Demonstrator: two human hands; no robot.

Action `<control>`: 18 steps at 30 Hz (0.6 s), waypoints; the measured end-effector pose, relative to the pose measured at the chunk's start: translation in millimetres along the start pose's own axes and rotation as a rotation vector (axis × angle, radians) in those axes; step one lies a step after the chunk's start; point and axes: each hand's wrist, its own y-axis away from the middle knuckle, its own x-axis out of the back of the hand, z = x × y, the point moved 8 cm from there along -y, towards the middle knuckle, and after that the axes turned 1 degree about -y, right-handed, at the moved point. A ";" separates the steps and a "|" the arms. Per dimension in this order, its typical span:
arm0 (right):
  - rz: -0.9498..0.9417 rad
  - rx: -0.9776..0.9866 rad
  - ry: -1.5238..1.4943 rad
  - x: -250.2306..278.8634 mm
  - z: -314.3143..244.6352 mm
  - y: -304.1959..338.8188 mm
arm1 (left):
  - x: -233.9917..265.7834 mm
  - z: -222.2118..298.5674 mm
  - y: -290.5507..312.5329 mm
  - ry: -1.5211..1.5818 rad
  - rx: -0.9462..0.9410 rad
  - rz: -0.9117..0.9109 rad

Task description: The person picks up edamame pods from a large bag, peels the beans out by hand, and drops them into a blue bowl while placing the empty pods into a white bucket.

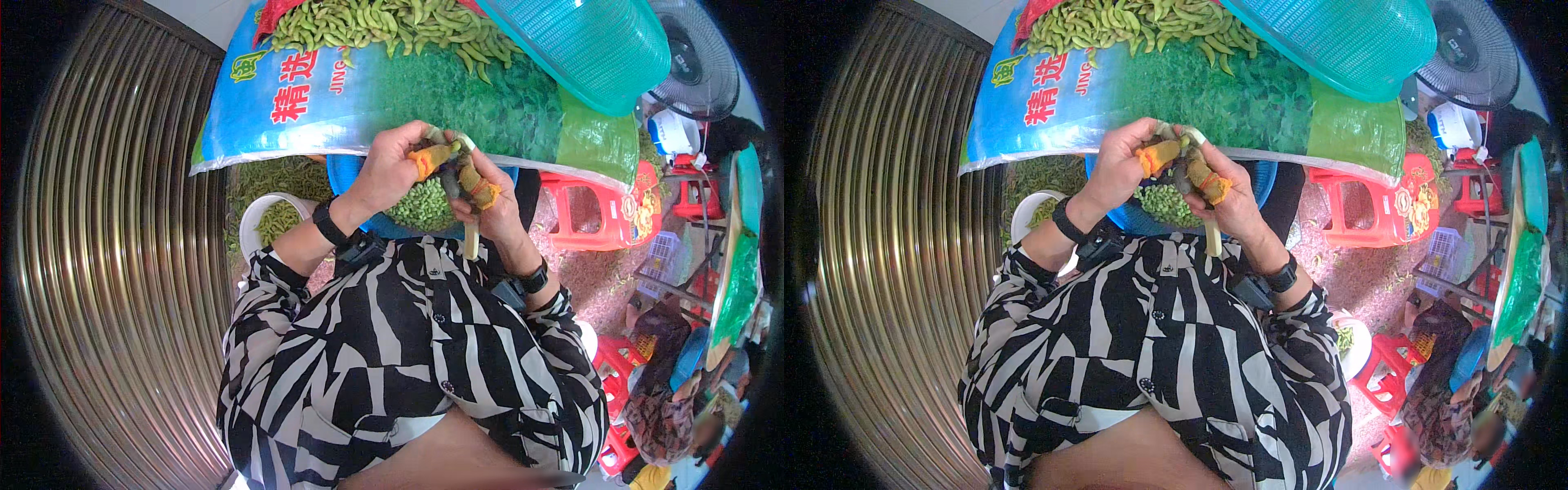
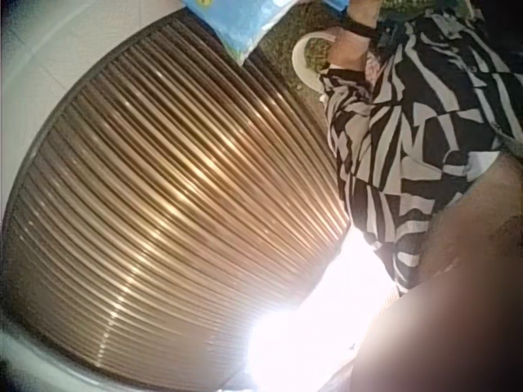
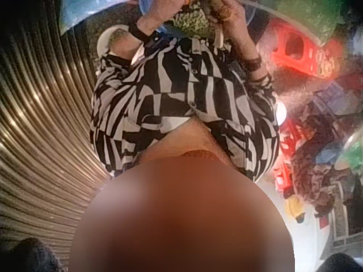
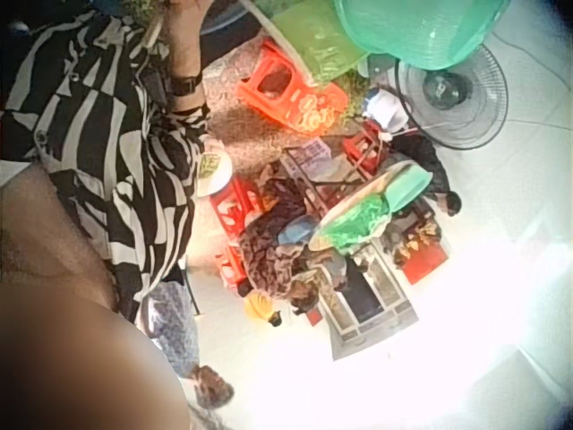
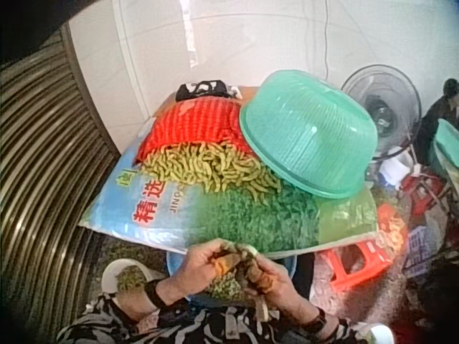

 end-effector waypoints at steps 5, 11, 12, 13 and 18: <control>0.006 -0.011 -0.006 0.7 0.3 1.5 | -1.9 0.4 1.9 -0.172 -0.075 -0.003; 0.029 -0.006 -0.037 7.0 3.1 0.9 | 0.2 -1.2 1.0 -0.265 -0.117 -0.033; 0.032 0.015 -0.025 8.0 2.7 0.9 | 0.8 -2.2 0.4 -0.265 -0.116 -0.033; 0.032 0.014 -0.026 8.6 4.2 1.1 | 1.3 -3.7 -0.3 -0.254 -0.119 -0.034; 0.093 0.053 0.018 21.5 9.9 0.7 | -0.4 -10.7 -2.9 -0.124 0.006 -0.048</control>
